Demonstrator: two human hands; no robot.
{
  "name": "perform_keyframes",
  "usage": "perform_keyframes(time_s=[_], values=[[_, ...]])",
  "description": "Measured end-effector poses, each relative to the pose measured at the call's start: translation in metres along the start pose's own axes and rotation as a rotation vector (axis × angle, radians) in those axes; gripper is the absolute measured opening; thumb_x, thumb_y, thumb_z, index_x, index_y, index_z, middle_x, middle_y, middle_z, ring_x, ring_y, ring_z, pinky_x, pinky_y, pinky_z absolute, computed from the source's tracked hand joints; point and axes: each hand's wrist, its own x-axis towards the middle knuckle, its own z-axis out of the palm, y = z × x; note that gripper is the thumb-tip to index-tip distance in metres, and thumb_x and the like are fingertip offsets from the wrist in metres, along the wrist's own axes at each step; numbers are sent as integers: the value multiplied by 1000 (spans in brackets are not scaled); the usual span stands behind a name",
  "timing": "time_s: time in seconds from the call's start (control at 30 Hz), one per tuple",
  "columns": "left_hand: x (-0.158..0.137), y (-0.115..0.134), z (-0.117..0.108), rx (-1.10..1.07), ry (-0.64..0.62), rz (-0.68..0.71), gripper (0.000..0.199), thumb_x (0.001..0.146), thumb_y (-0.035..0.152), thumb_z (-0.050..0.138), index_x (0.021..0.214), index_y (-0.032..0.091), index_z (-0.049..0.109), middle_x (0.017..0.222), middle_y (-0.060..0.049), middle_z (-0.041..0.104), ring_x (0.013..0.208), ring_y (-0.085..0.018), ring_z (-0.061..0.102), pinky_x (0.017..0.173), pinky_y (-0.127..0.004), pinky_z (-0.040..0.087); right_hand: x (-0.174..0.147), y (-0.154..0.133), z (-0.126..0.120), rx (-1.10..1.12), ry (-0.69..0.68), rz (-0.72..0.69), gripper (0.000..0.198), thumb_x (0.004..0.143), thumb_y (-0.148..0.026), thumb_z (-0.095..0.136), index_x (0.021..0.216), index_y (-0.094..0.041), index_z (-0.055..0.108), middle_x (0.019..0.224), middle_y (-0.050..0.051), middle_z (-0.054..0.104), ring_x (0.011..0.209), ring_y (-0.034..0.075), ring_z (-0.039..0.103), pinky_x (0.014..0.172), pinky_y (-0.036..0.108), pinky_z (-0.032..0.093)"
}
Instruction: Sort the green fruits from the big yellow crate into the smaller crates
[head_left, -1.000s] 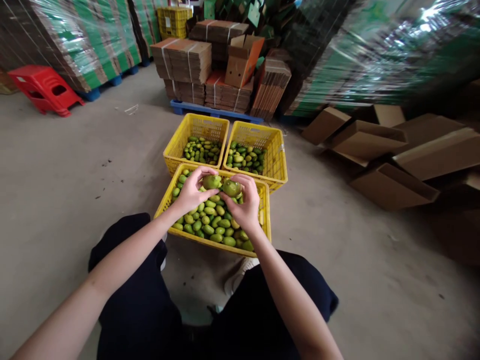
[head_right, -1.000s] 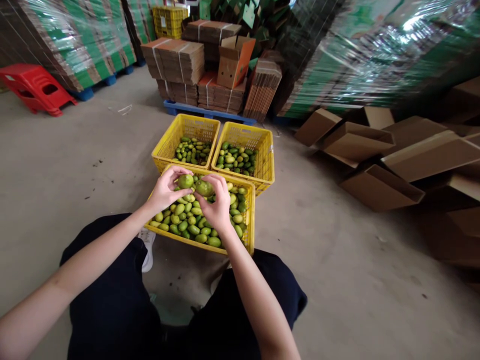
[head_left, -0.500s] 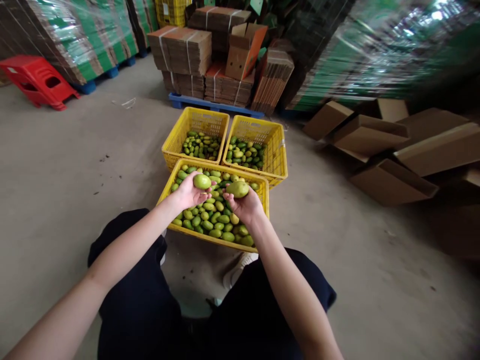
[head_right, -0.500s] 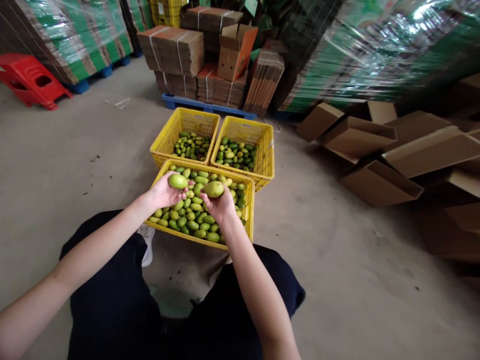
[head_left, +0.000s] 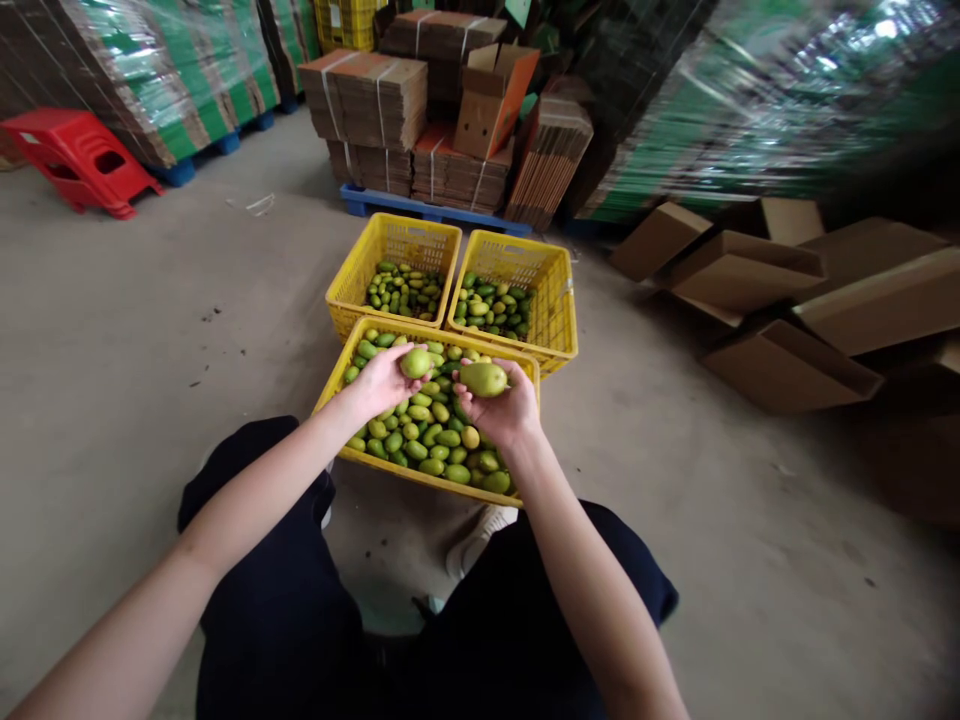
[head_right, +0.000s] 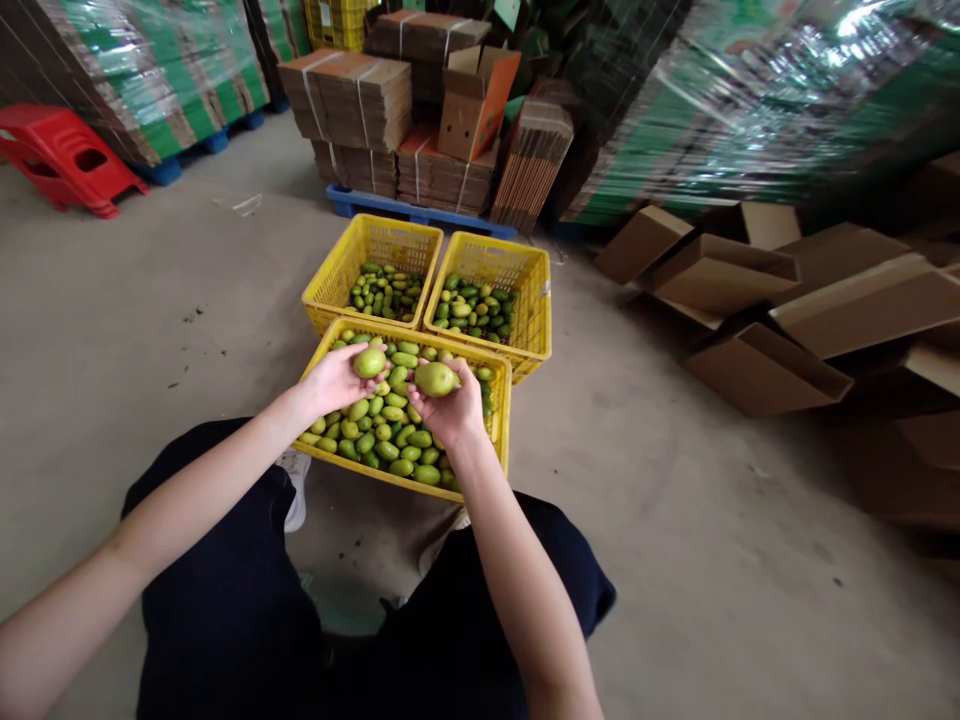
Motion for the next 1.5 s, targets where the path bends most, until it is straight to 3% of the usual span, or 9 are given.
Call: perform_keyframes(time_s=[0.13, 0.33, 0.67, 0.83, 0.93, 1.13, 1.23, 1.33, 1.5], values=[[-5, 1, 6, -28, -121, 192, 21, 86, 5, 55, 101, 14, 66, 96, -7, 74, 73, -12, 68, 64, -21, 52, -3, 4, 4, -56, -96, -184, 18, 67, -10, 53, 83, -19, 58, 75, 2, 67, 55, 14, 58, 42, 22, 48], [-13, -4, 6, -70, -267, 188, 44, 84, 8, 55, 127, 15, 61, 106, -10, 74, 90, -19, 73, 74, -25, 56, -9, 6, 2, -70, -278, -354, 15, 72, -25, 65, 86, -21, 62, 80, 0, 68, 57, 13, 59, 38, 19, 40], [-9, -20, -7, 293, -260, 216, 27, 79, 15, 63, 106, 19, 68, 74, -1, 69, 43, -7, 57, 36, -12, 35, -14, 3, -13, 30, -195, -288, 27, 67, -29, 71, 92, -21, 64, 76, -1, 70, 57, 12, 58, 37, 17, 40], [-20, -81, -42, 1063, -483, -247, 20, 66, 9, 73, 78, 25, 71, 52, 5, 60, 28, -9, 50, 23, -13, 24, -19, 2, -25, -66, -180, -308, 31, 63, -22, 75, 92, -19, 64, 73, 0, 70, 52, 12, 60, 35, 16, 38], [-25, -97, -51, 1081, -451, -367, 8, 72, 22, 72, 75, 29, 69, 50, 4, 59, 24, -16, 48, 17, -19, 22, -22, 7, -36, -185, -150, -261, 32, 61, -20, 74, 91, -17, 65, 73, 1, 70, 50, 13, 61, 35, 17, 38], [-8, 14, -37, 516, -58, 123, 34, 89, 31, 62, 121, 23, 57, 96, -7, 70, 66, -15, 72, 54, -23, 59, -27, 10, -53, -262, -99, -199, 33, 61, -20, 75, 91, -20, 62, 73, -1, 69, 52, 13, 61, 37, 18, 37], [-3, 66, -50, 202, 298, 482, 37, 93, 32, 53, 128, 20, 52, 104, -9, 66, 65, -11, 69, 61, -23, 60, -29, 7, -57, -271, -73, -198, 33, 62, -23, 75, 92, -21, 62, 74, -1, 68, 53, 12, 59, 39, 19, 37], [-6, 73, -62, 173, 347, 446, 23, 92, 22, 47, 106, 13, 62, 89, -6, 67, 62, -12, 67, 59, -24, 59, -26, 11, -60, -287, -41, -205, 37, 61, -31, 75, 94, -21, 62, 78, 0, 67, 56, 13, 60, 42, 21, 39], [-14, 40, -51, 369, 113, 243, 13, 82, 21, 57, 88, 13, 65, 84, -7, 71, 63, -13, 66, 60, -26, 57, -20, 54, -73, -477, -40, -103, 39, 62, -39, 65, 96, -21, 61, 79, 3, 69, 58, 18, 62, 43, 25, 42]])
